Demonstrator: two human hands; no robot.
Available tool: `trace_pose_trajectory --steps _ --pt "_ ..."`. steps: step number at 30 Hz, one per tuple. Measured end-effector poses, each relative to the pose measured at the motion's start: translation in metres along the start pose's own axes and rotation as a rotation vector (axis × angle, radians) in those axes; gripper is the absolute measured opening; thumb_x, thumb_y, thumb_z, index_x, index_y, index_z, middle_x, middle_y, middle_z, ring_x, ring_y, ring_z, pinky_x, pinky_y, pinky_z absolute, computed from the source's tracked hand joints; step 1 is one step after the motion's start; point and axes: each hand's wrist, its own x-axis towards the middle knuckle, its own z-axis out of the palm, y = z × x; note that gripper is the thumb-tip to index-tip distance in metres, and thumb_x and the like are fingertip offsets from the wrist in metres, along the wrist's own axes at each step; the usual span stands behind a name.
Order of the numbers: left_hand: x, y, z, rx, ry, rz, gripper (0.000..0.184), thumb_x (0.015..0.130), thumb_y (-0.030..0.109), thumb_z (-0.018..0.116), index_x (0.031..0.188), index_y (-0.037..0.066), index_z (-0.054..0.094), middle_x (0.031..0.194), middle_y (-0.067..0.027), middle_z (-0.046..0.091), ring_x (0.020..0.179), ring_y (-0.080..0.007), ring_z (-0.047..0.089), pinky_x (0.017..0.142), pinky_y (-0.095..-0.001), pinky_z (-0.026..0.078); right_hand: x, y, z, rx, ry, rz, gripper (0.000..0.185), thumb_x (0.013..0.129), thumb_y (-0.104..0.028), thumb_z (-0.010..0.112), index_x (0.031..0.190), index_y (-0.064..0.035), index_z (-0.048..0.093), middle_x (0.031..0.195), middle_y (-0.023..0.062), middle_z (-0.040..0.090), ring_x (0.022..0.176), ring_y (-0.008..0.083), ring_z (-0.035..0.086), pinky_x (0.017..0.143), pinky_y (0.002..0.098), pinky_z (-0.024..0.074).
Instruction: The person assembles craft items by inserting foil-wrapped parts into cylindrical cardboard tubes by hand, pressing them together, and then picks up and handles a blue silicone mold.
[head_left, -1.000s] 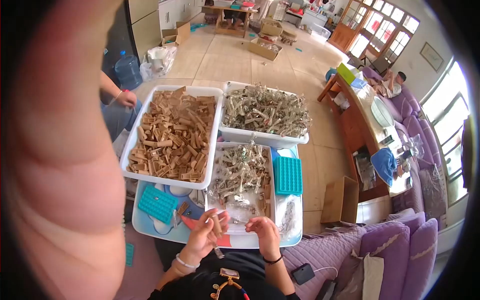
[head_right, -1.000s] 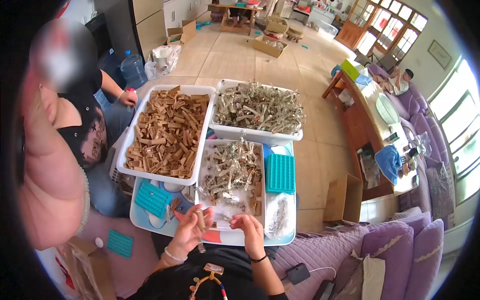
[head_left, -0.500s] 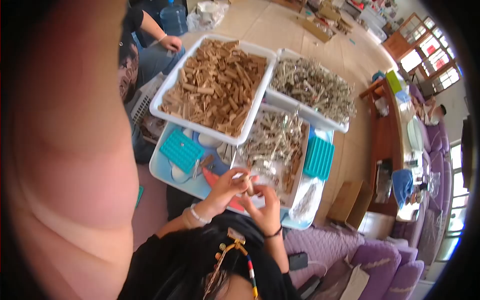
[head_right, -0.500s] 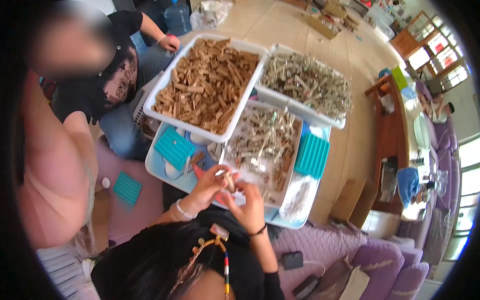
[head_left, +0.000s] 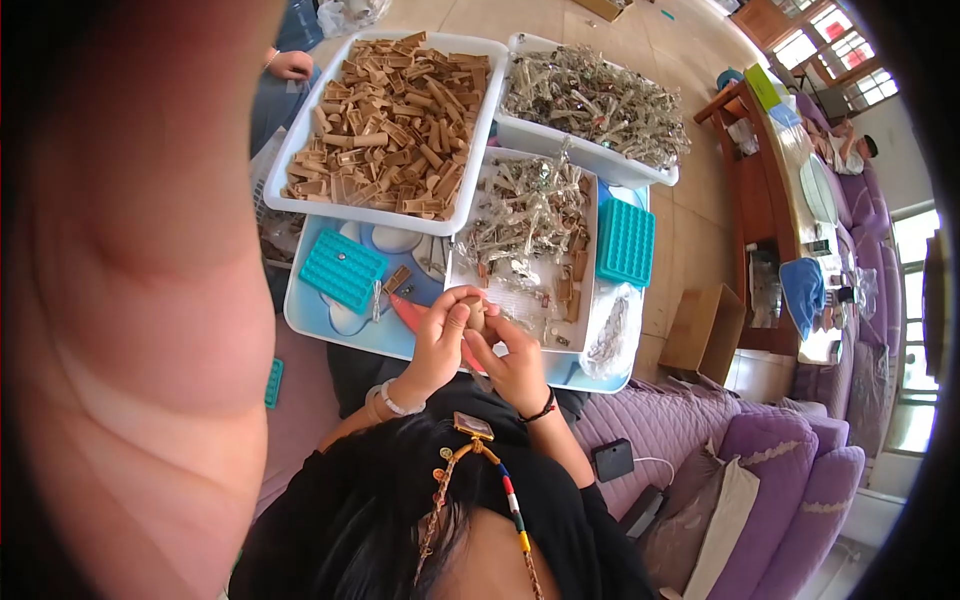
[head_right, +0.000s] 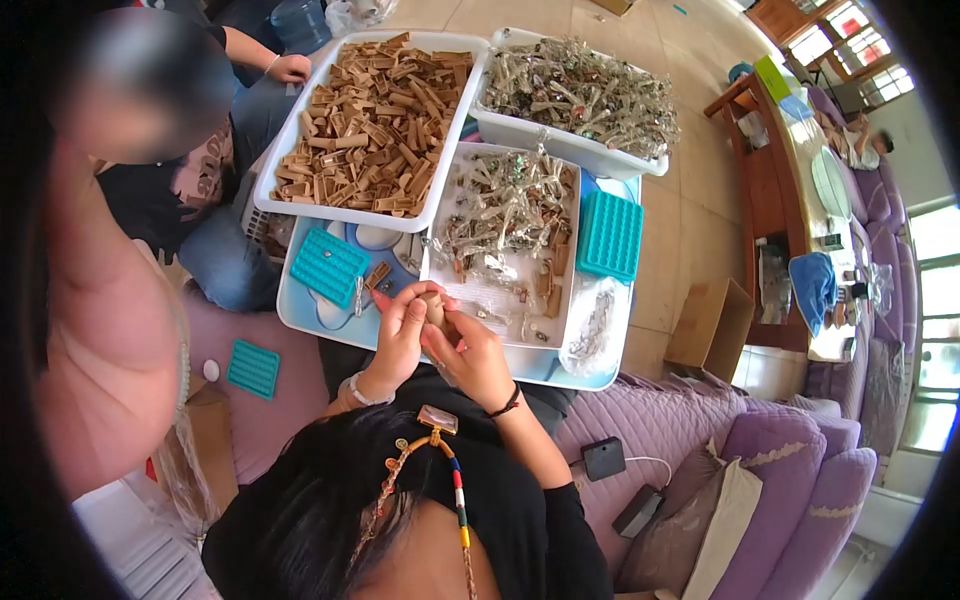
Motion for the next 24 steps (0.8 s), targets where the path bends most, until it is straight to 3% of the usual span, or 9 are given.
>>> trace_pose_trajectory --steps 7,9,12,13,14,16,20,21,24 --pt "-0.002 0.007 -0.002 -0.015 0.048 -0.021 0.03 0.089 0.024 0.039 0.104 -0.002 0.044 0.091 -0.0107 0.056 0.088 -0.0171 0.053 0.081 -0.0288 0.041 0.001 -0.013 0.002 0.027 -0.012 0.049 0.018 0.074 -0.011 0.061 0.085 0.0026 0.055 0.061 0.008 0.054 0.053 0.0117 0.049 0.051 0.0247 0.0402" --pt "-0.001 0.011 -0.005 -0.17 -0.013 -0.103 0.033 0.088 0.027 0.04 0.105 0.0 0.044 0.093 -0.0118 0.055 0.088 -0.018 0.054 0.08 -0.03 0.042 0.001 -0.013 0.002 0.053 -0.009 0.049 0.018 0.074 -0.01 0.061 0.085 0.0021 0.056 0.06 0.0058 0.053 0.054 0.0093 0.048 0.051 0.0234 0.0397" --pt "-0.004 0.023 -0.02 -0.298 0.083 -0.081 0.039 0.086 0.036 0.04 0.107 0.003 0.043 0.091 -0.0099 0.055 0.089 -0.0204 0.055 0.078 -0.0326 0.045 0.001 -0.008 0.001 0.118 -0.043 -0.002 0.024 0.075 -0.011 0.06 0.094 0.0014 0.054 0.067 0.0069 0.056 0.058 0.0116 0.052 0.054 0.0244 0.0423" --pt "-0.004 0.034 -0.029 -0.325 0.157 -0.05 0.039 0.086 0.038 0.04 0.107 0.005 0.044 0.086 -0.0065 0.054 0.084 -0.019 0.056 0.076 -0.0333 0.046 0.0 -0.006 0.0 0.113 -0.017 -0.046 0.025 0.075 -0.01 0.06 0.096 0.001 0.053 0.069 0.0065 0.056 0.06 0.0111 0.052 0.055 0.024 0.0425" --pt "-0.005 0.044 -0.037 -0.383 0.308 -0.065 0.039 0.086 0.038 0.039 0.107 0.006 0.044 0.079 -0.0036 0.051 0.067 -0.0131 0.053 0.064 -0.0288 0.047 -0.001 -0.002 -0.002 0.15 -0.004 -0.035 0.025 0.076 -0.009 0.059 0.098 0.001 0.052 0.072 0.0069 0.057 0.063 0.0117 0.053 0.058 0.0237 0.0432" --pt "-0.017 0.068 -0.073 -0.354 0.342 -0.02 0.034 0.088 0.034 0.036 0.106 0.006 0.044 0.073 -0.002 0.047 0.048 -0.0053 0.036 0.044 -0.0189 0.032 -0.002 0.005 -0.01 0.155 0.053 -0.008 0.024 0.076 -0.009 0.058 0.097 0.0011 0.053 0.073 0.0065 0.057 0.064 0.0122 0.054 0.061 0.0236 0.0434" --pt "-0.045 0.094 -0.167 -0.266 0.438 -0.098 0.031 0.089 0.028 0.035 0.108 0.006 0.044 0.074 -0.0024 0.046 0.043 -0.0033 0.031 0.04 -0.0158 0.028 -0.006 0.025 -0.022 0.226 0.181 0.076 0.019 0.08 -0.009 0.054 0.095 0.002 0.054 0.075 0.0067 0.059 0.069 0.0099 0.054 0.064 0.0223 0.0426" --pt "-0.051 0.1 -0.188 -0.264 0.487 -0.135 0.031 0.089 0.028 0.036 0.109 0.006 0.044 0.074 -0.002 0.045 0.044 -0.0034 0.031 0.041 -0.0158 0.029 -0.007 0.023 -0.027 0.24 0.139 0.095 0.02 0.084 -0.01 0.049 0.098 0.004 0.051 0.079 0.0055 0.056 0.072 0.0092 0.052 0.065 0.0209 0.0424" --pt "-0.054 0.101 -0.258 -0.274 0.577 -0.259 0.026 0.087 0.022 0.042 0.106 0.006 0.048 0.083 -0.0055 0.054 0.045 -0.0053 0.036 0.043 -0.0178 0.033 -0.006 0.02 -0.029 0.27 0.18 0.129 0.019 0.084 -0.011 0.048 0.095 0.0036 0.053 0.076 0.0056 0.057 0.068 0.0088 0.052 0.063 0.0204 0.0422"
